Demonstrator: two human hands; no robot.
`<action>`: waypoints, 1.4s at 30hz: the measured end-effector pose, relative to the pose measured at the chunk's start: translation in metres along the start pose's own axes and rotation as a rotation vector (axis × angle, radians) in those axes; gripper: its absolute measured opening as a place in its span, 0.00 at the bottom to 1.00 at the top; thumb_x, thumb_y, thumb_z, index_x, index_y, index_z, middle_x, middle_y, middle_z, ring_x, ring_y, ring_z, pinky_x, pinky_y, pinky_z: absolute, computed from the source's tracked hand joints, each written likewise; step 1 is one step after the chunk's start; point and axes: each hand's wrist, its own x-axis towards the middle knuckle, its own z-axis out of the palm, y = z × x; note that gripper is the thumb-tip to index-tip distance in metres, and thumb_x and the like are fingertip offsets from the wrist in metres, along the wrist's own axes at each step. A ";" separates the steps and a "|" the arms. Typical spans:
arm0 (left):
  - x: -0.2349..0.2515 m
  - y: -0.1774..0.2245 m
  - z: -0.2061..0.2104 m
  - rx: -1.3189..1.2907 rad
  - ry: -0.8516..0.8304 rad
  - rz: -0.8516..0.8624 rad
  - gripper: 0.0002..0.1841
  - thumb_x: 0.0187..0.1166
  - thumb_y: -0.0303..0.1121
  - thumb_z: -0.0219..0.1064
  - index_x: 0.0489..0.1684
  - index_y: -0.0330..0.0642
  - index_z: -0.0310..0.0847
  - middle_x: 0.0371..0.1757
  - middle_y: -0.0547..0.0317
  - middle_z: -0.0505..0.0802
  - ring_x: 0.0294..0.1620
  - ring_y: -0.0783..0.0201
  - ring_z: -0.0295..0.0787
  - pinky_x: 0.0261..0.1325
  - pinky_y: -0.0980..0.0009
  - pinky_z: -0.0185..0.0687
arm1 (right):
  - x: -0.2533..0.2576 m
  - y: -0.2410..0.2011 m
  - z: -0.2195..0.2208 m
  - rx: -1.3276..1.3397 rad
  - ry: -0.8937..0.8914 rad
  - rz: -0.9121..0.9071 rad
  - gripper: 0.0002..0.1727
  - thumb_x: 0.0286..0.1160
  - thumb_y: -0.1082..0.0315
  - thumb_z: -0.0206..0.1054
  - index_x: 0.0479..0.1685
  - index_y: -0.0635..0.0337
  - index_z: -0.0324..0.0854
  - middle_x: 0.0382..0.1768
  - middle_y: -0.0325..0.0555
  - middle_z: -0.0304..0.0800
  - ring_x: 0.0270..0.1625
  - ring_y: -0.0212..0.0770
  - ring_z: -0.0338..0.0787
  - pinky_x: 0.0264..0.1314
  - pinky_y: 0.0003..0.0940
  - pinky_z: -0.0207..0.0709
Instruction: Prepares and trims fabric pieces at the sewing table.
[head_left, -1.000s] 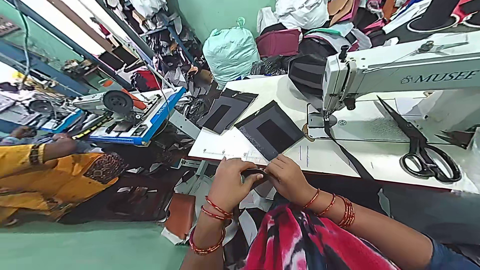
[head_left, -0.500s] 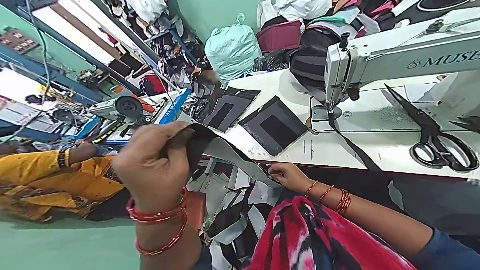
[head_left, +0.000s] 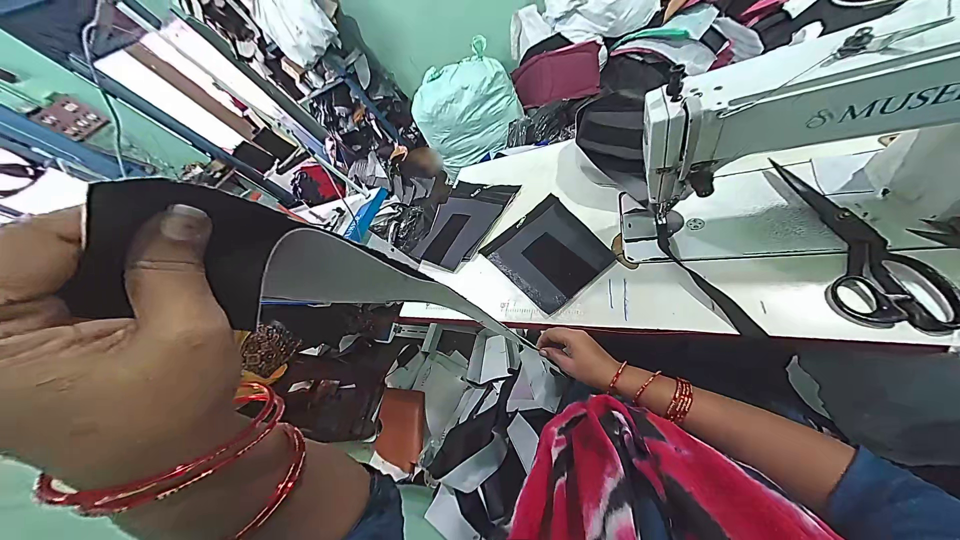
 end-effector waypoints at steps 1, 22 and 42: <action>-0.005 -0.014 -0.005 0.021 -0.019 -0.008 0.12 0.84 0.40 0.69 0.54 0.42 0.87 0.45 0.66 0.92 0.43 0.79 0.87 0.49 0.77 0.84 | 0.000 0.000 -0.001 0.042 0.004 0.011 0.14 0.85 0.71 0.60 0.56 0.71 0.86 0.54 0.58 0.91 0.56 0.42 0.90 0.66 0.35 0.79; 0.076 0.081 0.044 0.284 -0.135 -0.246 0.23 0.88 0.48 0.60 0.46 0.33 0.87 0.42 0.29 0.91 0.42 0.29 0.87 0.46 0.26 0.74 | -0.011 0.001 -0.008 0.144 -0.032 0.107 0.10 0.86 0.74 0.54 0.49 0.69 0.80 0.40 0.48 0.82 0.42 0.32 0.80 0.48 0.28 0.74; 0.086 0.145 0.224 -0.138 -0.605 -0.221 0.15 0.88 0.36 0.64 0.43 0.31 0.90 0.41 0.33 0.92 0.46 0.35 0.89 0.53 0.32 0.77 | -0.141 -0.009 -0.064 0.071 -0.043 0.191 0.12 0.80 0.67 0.66 0.53 0.68 0.81 0.38 0.52 0.91 0.41 0.42 0.91 0.50 0.42 0.83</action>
